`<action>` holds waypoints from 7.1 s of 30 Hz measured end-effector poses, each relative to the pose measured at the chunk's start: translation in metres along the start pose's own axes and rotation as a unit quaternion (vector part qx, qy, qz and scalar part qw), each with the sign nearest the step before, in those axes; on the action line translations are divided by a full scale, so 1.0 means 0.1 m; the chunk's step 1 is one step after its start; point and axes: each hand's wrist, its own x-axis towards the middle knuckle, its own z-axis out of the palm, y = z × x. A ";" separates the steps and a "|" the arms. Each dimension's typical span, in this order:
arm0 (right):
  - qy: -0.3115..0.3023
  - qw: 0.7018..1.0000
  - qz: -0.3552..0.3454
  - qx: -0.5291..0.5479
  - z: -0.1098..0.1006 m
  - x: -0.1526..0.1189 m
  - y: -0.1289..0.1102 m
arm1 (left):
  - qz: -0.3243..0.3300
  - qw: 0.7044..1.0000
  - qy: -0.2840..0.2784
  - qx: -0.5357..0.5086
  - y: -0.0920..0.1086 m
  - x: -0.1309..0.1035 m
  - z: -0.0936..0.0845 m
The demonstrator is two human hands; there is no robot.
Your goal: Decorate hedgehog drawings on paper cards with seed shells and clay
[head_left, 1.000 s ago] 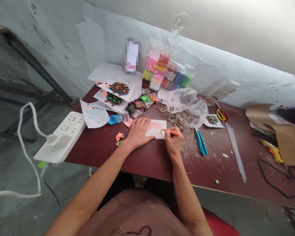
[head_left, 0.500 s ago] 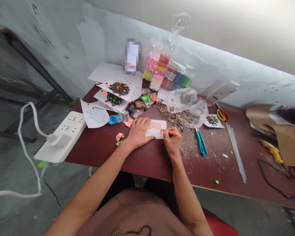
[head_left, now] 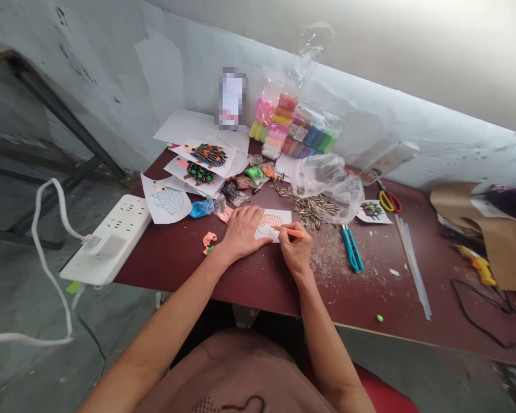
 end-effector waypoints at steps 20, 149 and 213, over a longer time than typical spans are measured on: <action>-0.033 0.999 -0.024 -0.014 0.09 -0.01 0.01 | 0.004 1.000 0.007 0.005 -0.01 0.00 0.02; 0.086 0.995 0.013 -0.043 -0.06 0.02 0.04 | -0.002 1.000 -0.005 0.005 -0.01 0.01 0.00; 0.055 0.998 0.009 -0.027 -0.04 0.01 0.05 | -0.002 1.000 -0.003 0.009 -0.01 0.01 0.02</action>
